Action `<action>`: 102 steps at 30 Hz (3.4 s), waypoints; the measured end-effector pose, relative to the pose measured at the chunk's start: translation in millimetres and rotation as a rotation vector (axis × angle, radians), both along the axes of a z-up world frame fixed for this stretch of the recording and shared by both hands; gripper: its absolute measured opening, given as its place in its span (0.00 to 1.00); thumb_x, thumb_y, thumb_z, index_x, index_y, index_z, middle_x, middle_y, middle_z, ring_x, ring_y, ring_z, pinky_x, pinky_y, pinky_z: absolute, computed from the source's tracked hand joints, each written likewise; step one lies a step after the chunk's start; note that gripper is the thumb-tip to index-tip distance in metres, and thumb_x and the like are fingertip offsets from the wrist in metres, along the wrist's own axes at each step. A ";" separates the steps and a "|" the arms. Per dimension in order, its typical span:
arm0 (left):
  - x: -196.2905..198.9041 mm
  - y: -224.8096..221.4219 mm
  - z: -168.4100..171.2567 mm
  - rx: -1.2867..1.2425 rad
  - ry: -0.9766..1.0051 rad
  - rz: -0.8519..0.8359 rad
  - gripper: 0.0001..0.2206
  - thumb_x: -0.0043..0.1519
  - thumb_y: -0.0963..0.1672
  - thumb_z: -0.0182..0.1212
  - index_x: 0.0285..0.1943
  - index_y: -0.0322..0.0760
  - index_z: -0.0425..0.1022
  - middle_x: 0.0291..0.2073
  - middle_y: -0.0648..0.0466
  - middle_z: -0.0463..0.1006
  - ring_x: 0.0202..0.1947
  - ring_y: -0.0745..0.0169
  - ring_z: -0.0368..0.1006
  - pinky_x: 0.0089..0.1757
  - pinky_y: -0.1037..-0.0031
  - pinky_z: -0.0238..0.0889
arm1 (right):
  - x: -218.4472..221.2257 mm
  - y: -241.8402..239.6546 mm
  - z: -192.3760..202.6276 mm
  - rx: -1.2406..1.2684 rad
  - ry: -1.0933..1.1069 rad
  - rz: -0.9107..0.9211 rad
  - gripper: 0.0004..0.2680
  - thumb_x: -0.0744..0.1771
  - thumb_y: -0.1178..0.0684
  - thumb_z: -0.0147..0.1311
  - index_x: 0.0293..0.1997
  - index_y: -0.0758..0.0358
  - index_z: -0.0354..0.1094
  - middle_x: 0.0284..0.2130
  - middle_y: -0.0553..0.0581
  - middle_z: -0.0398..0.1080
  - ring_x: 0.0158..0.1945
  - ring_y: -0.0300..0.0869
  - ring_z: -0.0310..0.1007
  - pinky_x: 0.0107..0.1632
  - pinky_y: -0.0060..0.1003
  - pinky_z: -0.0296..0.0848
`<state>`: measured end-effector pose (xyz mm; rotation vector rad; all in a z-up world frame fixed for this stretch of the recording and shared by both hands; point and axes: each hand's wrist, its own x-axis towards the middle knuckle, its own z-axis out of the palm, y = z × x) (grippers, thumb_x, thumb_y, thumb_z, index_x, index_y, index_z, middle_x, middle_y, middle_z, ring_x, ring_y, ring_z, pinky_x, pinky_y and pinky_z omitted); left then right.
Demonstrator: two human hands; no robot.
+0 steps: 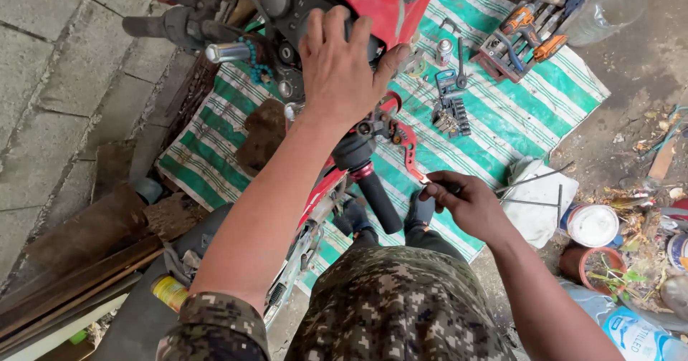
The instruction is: Servicing the front brake reservoir and lever assembly on a motorcycle using a screwdriver.
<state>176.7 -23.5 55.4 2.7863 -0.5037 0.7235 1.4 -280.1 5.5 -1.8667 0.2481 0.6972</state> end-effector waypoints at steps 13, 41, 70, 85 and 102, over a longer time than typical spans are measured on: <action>-15.6 -2.0 7.1 0.029 0.372 0.158 0.45 0.68 0.71 0.36 0.80 0.44 0.72 0.79 0.31 0.57 0.79 0.18 0.41 0.65 0.25 0.52 | 9.4 -15.1 -29.0 0.375 0.158 0.236 0.15 0.71 0.47 0.58 0.59 0.68 0.79 0.38 0.51 0.86 0.29 0.41 0.78 0.40 0.40 0.80; -28.4 5.3 11.3 0.009 0.314 0.020 0.42 0.71 0.68 0.38 0.80 0.39 0.67 0.77 0.34 0.54 0.78 0.18 0.51 0.76 0.25 0.46 | 17.4 10.2 -106.9 1.110 0.566 0.250 0.19 0.70 0.37 0.61 0.52 0.69 0.76 0.45 0.66 0.81 0.38 0.42 0.79 0.33 0.30 0.73; -40.4 9.5 6.9 -0.033 0.196 -0.139 0.37 0.76 0.63 0.46 0.68 0.30 0.83 0.76 0.31 0.59 0.75 0.15 0.62 0.73 0.31 0.55 | -24.7 134.9 -144.6 1.059 0.579 0.295 0.37 0.63 0.21 0.52 0.76 0.59 0.63 0.64 0.65 0.72 0.64 0.54 0.76 0.56 0.49 0.80; -40.9 2.2 19.4 0.016 0.258 -0.111 0.38 0.76 0.62 0.40 0.70 0.27 0.79 0.75 0.24 0.60 0.75 0.16 0.63 0.74 0.30 0.49 | -30.0 135.4 -137.0 1.324 0.609 0.195 0.29 0.69 0.32 0.59 0.71 0.67 0.64 0.54 0.68 0.77 0.56 0.58 0.81 0.63 0.56 0.81; -39.0 -2.8 25.0 -0.003 0.280 -0.067 0.39 0.75 0.62 0.40 0.69 0.25 0.80 0.75 0.25 0.60 0.75 0.15 0.63 0.73 0.28 0.52 | -56.9 169.6 -140.7 1.385 0.492 0.063 0.25 0.69 0.37 0.66 0.65 0.69 0.65 0.35 0.64 0.75 0.35 0.51 0.82 0.41 0.46 0.87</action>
